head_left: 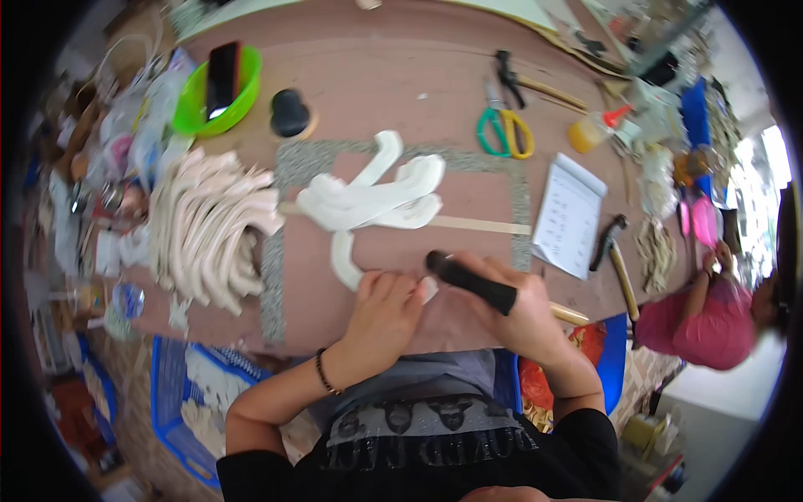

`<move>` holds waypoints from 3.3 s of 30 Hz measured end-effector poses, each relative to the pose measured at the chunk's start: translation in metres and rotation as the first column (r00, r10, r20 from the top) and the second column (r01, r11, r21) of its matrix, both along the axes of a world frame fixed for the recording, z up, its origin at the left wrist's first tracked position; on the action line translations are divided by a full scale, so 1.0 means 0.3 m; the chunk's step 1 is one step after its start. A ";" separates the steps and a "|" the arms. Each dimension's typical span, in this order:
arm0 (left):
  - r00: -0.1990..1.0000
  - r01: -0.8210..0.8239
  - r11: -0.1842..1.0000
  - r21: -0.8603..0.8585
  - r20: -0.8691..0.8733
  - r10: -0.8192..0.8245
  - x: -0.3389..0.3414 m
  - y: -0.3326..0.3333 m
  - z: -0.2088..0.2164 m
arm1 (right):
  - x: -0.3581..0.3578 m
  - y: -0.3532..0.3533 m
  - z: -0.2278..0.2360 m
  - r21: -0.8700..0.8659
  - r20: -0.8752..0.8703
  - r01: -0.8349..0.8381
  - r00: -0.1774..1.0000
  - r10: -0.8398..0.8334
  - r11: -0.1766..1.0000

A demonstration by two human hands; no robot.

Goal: The person uses a hammer to repeatedly strike and shape a small, curved piece of light-colored wood on a workbench. The person holds the wood with one hand and taps it with the hammer in the other, occasionally adjusting the piece's position. Finished pieces are stacked nearby.

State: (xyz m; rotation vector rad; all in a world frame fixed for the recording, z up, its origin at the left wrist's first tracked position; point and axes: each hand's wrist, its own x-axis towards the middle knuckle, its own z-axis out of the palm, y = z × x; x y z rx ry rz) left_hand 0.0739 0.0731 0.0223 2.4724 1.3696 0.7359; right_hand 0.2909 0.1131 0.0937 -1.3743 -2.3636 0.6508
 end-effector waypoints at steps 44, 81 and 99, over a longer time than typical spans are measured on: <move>0.984 0.143 0.986 -0.082 0.121 -0.133 0.024 0.058 -0.024 | 0.058 0.013 -0.074 0.087 0.034 -0.014 0.999 0.011 0.996; 0.965 0.062 0.973 0.220 -0.264 -0.001 -0.025 -0.084 -0.007 | -0.011 -0.019 -0.005 0.028 0.098 -0.004 0.995 0.001 1.000; 0.993 0.089 0.996 -0.030 -0.072 -0.091 -0.140 -0.099 0.024 | -0.062 -0.067 -0.029 0.027 0.005 -0.181 0.984 0.181 0.983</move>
